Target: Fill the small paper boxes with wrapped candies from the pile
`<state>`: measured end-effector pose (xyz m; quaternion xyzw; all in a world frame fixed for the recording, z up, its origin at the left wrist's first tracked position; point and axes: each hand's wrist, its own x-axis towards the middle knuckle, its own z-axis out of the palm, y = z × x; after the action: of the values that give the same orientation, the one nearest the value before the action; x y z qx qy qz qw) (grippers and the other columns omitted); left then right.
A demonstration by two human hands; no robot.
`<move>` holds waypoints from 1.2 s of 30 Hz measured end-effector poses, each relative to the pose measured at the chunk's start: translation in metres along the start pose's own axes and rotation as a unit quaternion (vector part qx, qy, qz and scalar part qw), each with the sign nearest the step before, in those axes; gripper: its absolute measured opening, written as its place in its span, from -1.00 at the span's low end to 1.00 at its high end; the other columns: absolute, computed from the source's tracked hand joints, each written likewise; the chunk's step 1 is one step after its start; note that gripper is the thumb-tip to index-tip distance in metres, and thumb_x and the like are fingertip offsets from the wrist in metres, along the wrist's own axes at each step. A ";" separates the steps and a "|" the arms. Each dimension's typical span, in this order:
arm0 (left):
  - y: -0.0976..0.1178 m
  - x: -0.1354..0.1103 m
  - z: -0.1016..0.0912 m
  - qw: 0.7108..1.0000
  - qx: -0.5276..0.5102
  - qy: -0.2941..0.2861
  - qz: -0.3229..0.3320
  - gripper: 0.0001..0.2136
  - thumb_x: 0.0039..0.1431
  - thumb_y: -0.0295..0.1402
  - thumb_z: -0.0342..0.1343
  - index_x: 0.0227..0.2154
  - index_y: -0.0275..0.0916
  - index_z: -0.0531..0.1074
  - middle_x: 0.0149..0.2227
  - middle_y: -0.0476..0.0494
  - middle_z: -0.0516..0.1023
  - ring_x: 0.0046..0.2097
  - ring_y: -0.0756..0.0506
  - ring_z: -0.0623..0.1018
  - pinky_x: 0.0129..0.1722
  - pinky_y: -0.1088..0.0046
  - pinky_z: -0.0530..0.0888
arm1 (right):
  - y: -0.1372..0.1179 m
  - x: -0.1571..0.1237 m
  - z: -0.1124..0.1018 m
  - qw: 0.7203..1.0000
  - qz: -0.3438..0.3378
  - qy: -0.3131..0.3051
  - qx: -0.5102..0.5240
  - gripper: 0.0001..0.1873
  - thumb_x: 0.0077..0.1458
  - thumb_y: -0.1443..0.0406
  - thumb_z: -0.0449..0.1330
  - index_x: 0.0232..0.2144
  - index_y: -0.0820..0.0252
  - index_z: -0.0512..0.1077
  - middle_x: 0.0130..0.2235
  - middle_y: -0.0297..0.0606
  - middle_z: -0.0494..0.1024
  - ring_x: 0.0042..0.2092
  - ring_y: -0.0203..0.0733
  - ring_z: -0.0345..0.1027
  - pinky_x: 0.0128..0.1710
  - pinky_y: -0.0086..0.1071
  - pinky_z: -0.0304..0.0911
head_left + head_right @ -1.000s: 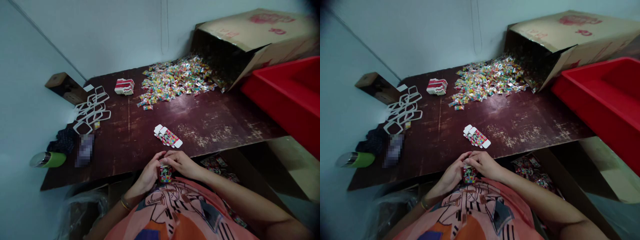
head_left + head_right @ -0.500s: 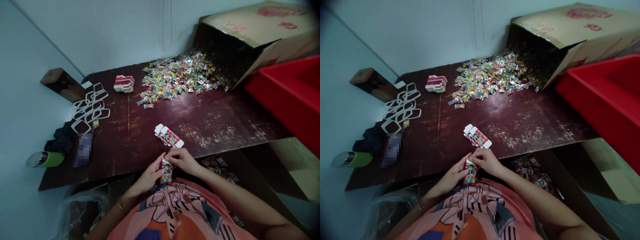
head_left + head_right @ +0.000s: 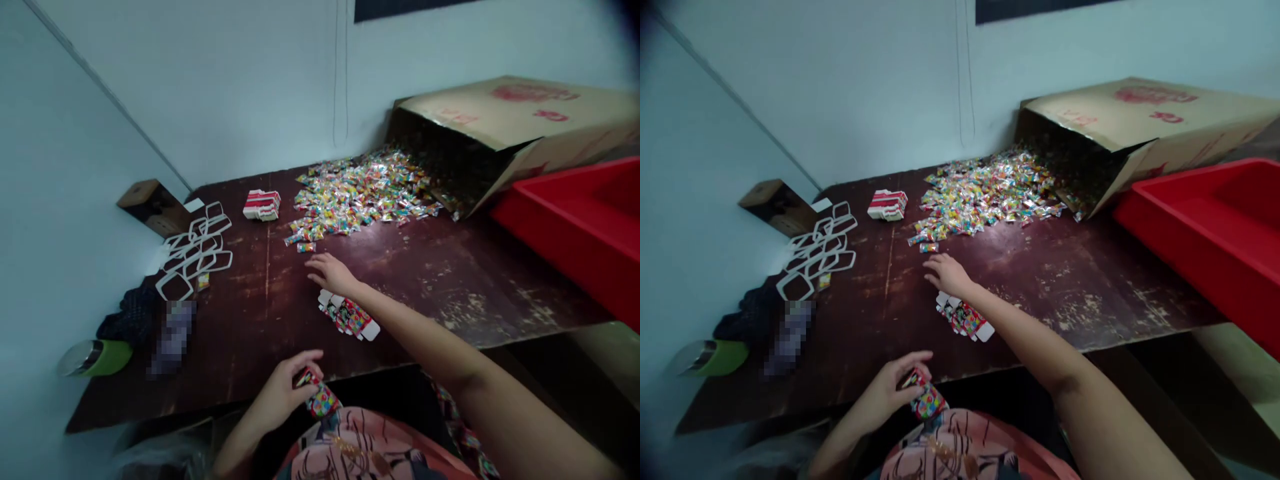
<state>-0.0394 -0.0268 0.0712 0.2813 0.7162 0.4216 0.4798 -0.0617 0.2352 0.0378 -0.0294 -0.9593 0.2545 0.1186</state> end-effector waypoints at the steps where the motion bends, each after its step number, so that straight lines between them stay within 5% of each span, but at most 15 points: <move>1: 0.000 -0.006 -0.009 0.999 0.050 -0.002 -0.017 -0.56 -0.08 -0.47 0.16 -0.04 -0.22 0.46 -0.21 -0.10 0.56 -0.13 -0.14 0.48 -0.04 0.36 0.31 | 0.009 0.023 0.006 1.000 0.010 0.013 -0.022 -0.58 0.17 0.27 0.15 0.09 0.20 0.33 0.13 -0.09 0.35 0.09 -0.05 0.17 0.06 -0.24 0.08; 4: -0.003 -0.022 -0.031 0.986 0.154 -0.027 -0.065 -0.70 -0.15 -0.47 0.18 -0.25 -0.21 0.54 -0.27 -0.04 0.58 -0.18 -0.16 0.48 -0.13 0.40 0.34 | 0.025 0.064 0.021 0.999 0.020 0.025 -0.043 -0.58 0.16 0.34 0.13 0.09 0.17 0.33 0.12 -0.08 0.36 0.08 -0.02 0.16 0.03 -0.21 0.05; 6: -0.007 -0.026 -0.040 0.987 0.151 -0.012 -0.060 -0.85 -0.11 -0.45 0.17 -0.39 -0.25 0.49 -0.40 0.01 0.54 -0.28 -0.10 0.47 -0.28 0.46 0.34 | 0.034 0.065 0.025 0.997 0.037 0.038 -0.053 -0.65 0.18 0.40 0.07 0.01 0.16 0.40 0.02 -0.10 0.45 0.02 -0.05 0.20 0.00 -0.21 0.05; 10: -0.016 -0.015 -0.039 0.996 -0.014 0.086 -0.028 -0.85 0.02 -0.34 0.15 -0.37 -0.25 0.32 -0.40 -0.02 0.51 -0.33 -0.06 0.47 -0.38 0.50 0.39 | 0.065 0.008 0.010 0.990 0.101 0.078 -0.065 -0.69 0.12 0.45 0.06 -0.12 0.21 0.47 -0.14 -0.07 0.51 -0.05 -0.03 0.22 -0.04 -0.21 0.06; 13: -0.019 0.005 -0.023 0.981 -0.167 0.094 -0.035 -0.68 -0.01 -0.28 0.21 -0.19 -0.23 0.31 -0.24 -0.14 0.55 -0.23 -0.13 0.53 -0.31 0.37 0.49 | 0.077 -0.061 -0.015 0.978 0.164 0.108 -0.069 -0.71 0.15 0.41 0.04 -0.12 0.28 0.47 -0.17 -0.02 0.49 -0.09 -0.01 0.24 -0.09 -0.20 0.12; 15: -0.017 0.019 -0.010 0.970 -0.225 0.085 -0.042 -0.55 -0.03 -0.28 0.23 -0.06 -0.22 0.29 -0.17 -0.19 0.54 -0.20 -0.16 0.55 -0.30 0.32 0.53 | 0.064 -0.105 -0.030 0.974 0.187 0.122 -0.043 -0.68 0.21 0.36 -0.02 -0.07 0.27 0.43 -0.18 -0.05 0.47 -0.16 -0.07 0.28 -0.15 -0.25 0.18; 18: -0.010 0.036 0.012 0.969 -0.241 0.053 -0.030 -0.54 -0.03 -0.32 0.24 -0.03 -0.29 0.34 -0.17 -0.22 0.54 -0.22 -0.15 0.55 -0.32 0.33 0.55 | 0.010 -0.151 -0.042 0.972 0.153 0.084 0.159 -0.70 0.24 0.27 0.01 -0.01 0.17 0.36 -0.22 -0.21 0.47 -0.28 -0.22 0.33 -0.27 -0.38 0.24; 22: 0.002 0.045 0.035 0.978 -0.205 -0.018 0.017 -0.56 0.01 -0.37 0.21 -0.01 -0.26 0.34 -0.12 -0.23 0.49 -0.16 -0.17 0.51 -0.39 0.38 0.56 | -0.052 -0.163 -0.046 0.933 0.115 0.006 0.341 -0.80 0.14 0.18 0.18 -0.23 0.17 0.40 -0.40 -0.35 0.47 -0.40 -0.30 0.31 -0.39 -0.46 0.22; 26: 0.005 0.038 0.044 0.984 -0.167 -0.049 0.043 -0.50 0.08 -0.38 0.13 0.12 -0.17 0.24 -0.01 -0.24 0.41 -0.10 -0.19 0.49 -0.39 0.42 0.54 | -0.053 -0.144 -0.059 0.962 0.092 0.055 0.251 -0.84 0.18 0.25 0.15 -0.37 0.19 0.46 -0.40 -0.30 0.49 -0.37 -0.28 0.33 -0.33 -0.44 0.20; 31: 0.002 0.031 0.048 0.983 -0.172 -0.056 0.030 -0.45 0.06 -0.39 0.14 0.15 -0.21 0.20 -0.05 -0.25 0.41 -0.15 -0.17 0.49 -0.38 0.39 0.52 | -0.052 -0.139 -0.067 0.993 -0.017 0.026 0.110 -0.82 0.20 0.25 0.13 -0.31 0.14 0.52 -0.21 -0.17 0.48 -0.14 -0.14 0.29 -0.11 -0.29 0.17; 34: 0.004 0.031 0.053 0.972 -0.226 -0.048 0.032 -0.44 0.01 -0.37 0.19 0.11 -0.23 0.22 -0.17 -0.20 0.45 -0.20 -0.15 0.49 -0.45 0.44 0.49 | -0.061 -0.147 -0.054 0.983 -0.045 0.034 0.174 -0.79 0.22 0.22 0.10 -0.30 0.10 0.54 0.02 -0.16 0.38 0.07 -0.06 0.18 0.08 -0.14 0.07; 36: 0.006 0.033 0.056 0.968 -0.249 -0.034 0.029 -0.50 0.06 -0.27 0.16 0.07 -0.26 0.25 -0.25 -0.17 0.47 -0.25 -0.14 0.49 -0.50 0.48 0.46 | -0.065 -0.154 -0.040 0.950 0.042 0.099 0.294 -0.76 0.25 0.21 0.04 -0.20 0.11 0.50 0.03 -0.15 0.36 0.01 -0.12 0.26 0.02 -0.20 0.19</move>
<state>0.0000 0.0213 0.0517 0.1880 0.5634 0.5903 0.5466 0.0974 0.1802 0.0706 -0.0586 -0.8234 0.5256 0.2056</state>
